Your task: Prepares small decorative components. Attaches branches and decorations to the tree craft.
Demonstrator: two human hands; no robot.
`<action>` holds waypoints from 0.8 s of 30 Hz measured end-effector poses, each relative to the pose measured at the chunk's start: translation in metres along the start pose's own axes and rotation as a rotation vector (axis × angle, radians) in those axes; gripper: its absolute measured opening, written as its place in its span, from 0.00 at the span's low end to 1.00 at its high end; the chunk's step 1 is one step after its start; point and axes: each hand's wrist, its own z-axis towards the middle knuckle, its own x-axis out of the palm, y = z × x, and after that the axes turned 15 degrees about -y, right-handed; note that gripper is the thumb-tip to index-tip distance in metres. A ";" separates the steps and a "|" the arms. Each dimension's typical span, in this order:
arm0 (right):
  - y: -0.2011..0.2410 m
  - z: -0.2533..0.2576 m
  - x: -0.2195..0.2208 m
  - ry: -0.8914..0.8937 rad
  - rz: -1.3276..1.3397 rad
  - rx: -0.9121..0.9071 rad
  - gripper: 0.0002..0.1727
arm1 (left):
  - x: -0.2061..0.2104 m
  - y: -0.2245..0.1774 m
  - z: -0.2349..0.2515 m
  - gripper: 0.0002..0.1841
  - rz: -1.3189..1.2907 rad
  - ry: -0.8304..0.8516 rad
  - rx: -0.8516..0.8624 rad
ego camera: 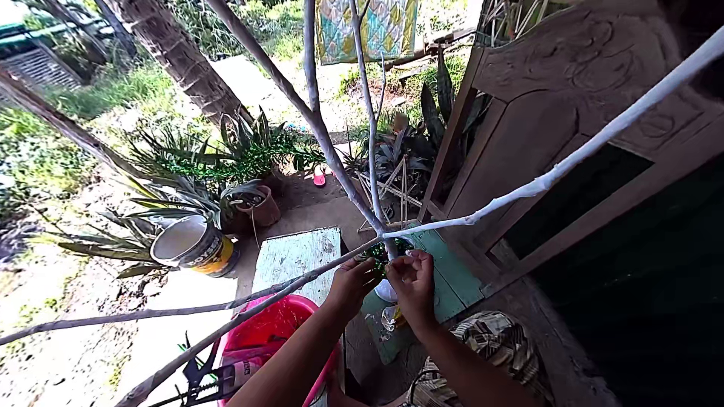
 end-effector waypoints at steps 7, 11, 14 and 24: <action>0.014 0.005 -0.004 -0.022 0.162 0.228 0.35 | 0.012 0.010 -0.006 0.03 -0.135 -0.010 0.039; 0.017 0.009 -0.006 -0.013 0.130 0.225 0.35 | 0.013 0.012 -0.013 0.02 -0.145 -0.003 0.081; 0.019 0.011 -0.006 -0.002 0.134 0.248 0.33 | 0.014 0.012 -0.017 0.02 -0.146 0.000 0.082; 0.019 0.017 -0.007 0.083 0.101 0.287 0.37 | 0.011 0.013 -0.017 0.01 -0.148 -0.030 0.091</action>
